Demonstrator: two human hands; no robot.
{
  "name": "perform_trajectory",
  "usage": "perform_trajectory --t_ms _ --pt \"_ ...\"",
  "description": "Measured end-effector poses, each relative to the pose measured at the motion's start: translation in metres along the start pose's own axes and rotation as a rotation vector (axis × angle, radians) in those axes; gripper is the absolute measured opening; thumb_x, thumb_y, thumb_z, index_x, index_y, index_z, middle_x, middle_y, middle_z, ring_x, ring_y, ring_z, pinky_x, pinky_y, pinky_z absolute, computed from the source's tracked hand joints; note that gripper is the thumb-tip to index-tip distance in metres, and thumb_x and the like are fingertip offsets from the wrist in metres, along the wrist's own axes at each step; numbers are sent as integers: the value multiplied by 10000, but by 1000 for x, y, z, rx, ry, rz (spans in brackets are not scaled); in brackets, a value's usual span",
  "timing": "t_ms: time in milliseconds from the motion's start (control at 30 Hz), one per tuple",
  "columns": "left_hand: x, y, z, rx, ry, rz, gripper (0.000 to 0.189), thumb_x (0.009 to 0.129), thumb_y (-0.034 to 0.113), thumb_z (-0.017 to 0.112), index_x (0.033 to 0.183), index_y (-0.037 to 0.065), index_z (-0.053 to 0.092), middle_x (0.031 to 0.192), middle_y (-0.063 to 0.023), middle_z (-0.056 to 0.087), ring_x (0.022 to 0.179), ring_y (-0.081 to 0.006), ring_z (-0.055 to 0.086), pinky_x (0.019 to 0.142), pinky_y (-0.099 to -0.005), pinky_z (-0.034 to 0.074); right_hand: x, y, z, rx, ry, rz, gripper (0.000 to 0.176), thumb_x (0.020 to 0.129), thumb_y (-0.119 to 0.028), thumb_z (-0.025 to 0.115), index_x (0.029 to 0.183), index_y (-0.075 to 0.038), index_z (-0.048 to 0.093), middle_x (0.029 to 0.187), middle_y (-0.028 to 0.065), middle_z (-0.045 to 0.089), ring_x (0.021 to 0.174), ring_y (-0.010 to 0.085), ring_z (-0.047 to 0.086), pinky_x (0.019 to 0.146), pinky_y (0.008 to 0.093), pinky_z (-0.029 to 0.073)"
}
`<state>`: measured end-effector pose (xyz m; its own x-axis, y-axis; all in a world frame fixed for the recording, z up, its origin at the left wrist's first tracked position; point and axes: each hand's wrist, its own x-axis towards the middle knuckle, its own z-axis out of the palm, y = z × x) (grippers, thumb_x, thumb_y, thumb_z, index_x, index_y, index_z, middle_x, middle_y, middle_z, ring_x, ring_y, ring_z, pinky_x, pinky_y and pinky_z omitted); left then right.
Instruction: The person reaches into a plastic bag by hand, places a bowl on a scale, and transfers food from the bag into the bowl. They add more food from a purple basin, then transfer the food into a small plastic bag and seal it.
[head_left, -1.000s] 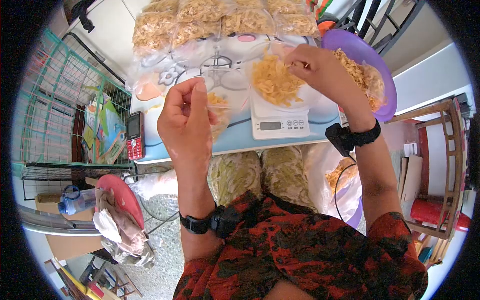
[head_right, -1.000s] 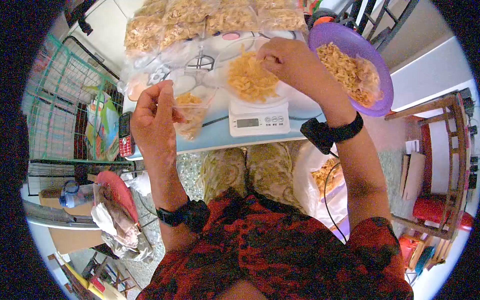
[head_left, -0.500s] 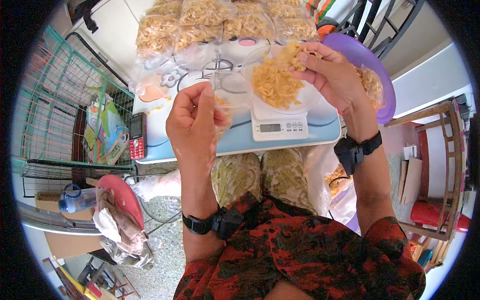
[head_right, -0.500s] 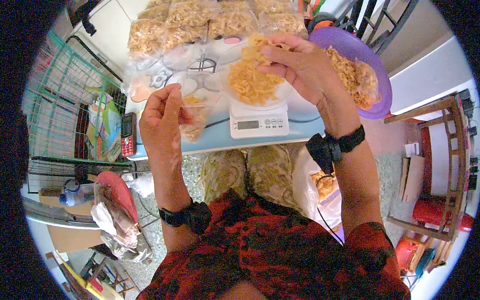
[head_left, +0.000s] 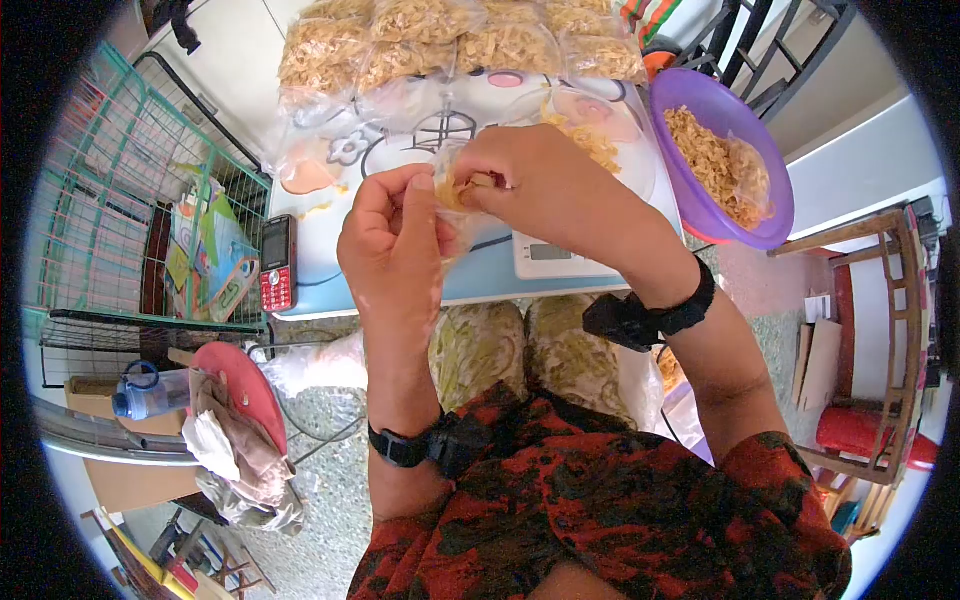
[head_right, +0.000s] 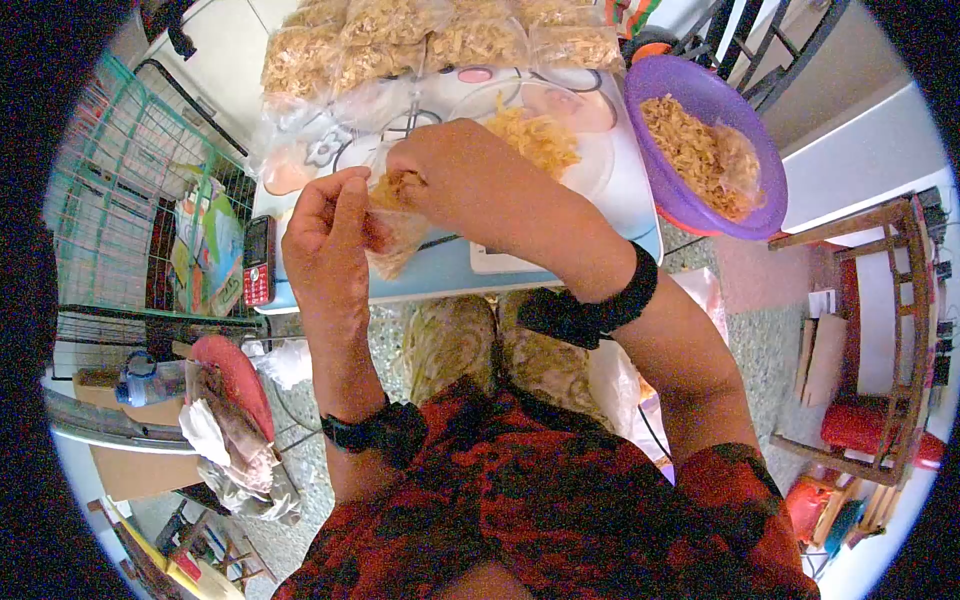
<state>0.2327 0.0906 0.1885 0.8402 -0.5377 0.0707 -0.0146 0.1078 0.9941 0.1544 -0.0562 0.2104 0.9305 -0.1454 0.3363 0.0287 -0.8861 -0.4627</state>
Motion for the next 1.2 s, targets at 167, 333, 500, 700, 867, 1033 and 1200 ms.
perform_trajectory --t_ms 167,333,500,700,867,1033,1200 --pt "0 0 -1 -11 21 -3 158 942 162 609 977 11 637 698 8 578 565 -32 481 491 -187 368 7 -7 7 -128 -74 36 215 813 -205 649 897 -11 616 807 161 635 717 305 641 652 407 481" --pt "3 -7 -15 -15 47 14 196 942 209 614 996 23 646 667 14 562 528 -36 462 459 -191 343 6 -20 2 225 -12 266 203 838 -166 668 904 7 584 854 115 647 756 198 667 617 312 532" --pt "3 -7 -19 -94 35 -14 189 943 196 610 1001 19 642 671 25 545 548 -31 450 474 -186 333 -1 -25 7 374 -45 234 190 849 -124 665 901 27 561 875 90 634 749 143 654 571 263 534" --pt "-5 7 -19 -88 17 -1 157 954 163 591 980 12 627 756 21 578 641 -22 475 554 -176 373 11 -19 40 31 -5 -93 152 780 -166 612 842 -31 640 824 198 650 732 379 653 596 468 507" --pt "-4 -2 -20 -44 90 28 158 951 190 591 966 37 628 630 39 499 531 -31 418 462 -195 313 15 -27 56 -91 -78 23 81 759 -89 603 769 -11 622 758 195 612 719 390 614 588 461 471" --pt "4 -10 -28 -105 107 13 180 959 204 581 993 31 618 647 26 519 523 -46 430 454 -199 335 11 -34 51 -23 50 -26 92 813 -88 566 810 -33 640 826 170 635 768 348 627 646 444 488" --pt "7 -6 -35 -76 136 44 200 961 211 582 1008 20 619 713 8 546 530 -50 438 460 -198 351 -2 -1 1 -110 370 -242 172 837 -99 540 959 -53 652 915 162 644 828 332 640 740 420 525"
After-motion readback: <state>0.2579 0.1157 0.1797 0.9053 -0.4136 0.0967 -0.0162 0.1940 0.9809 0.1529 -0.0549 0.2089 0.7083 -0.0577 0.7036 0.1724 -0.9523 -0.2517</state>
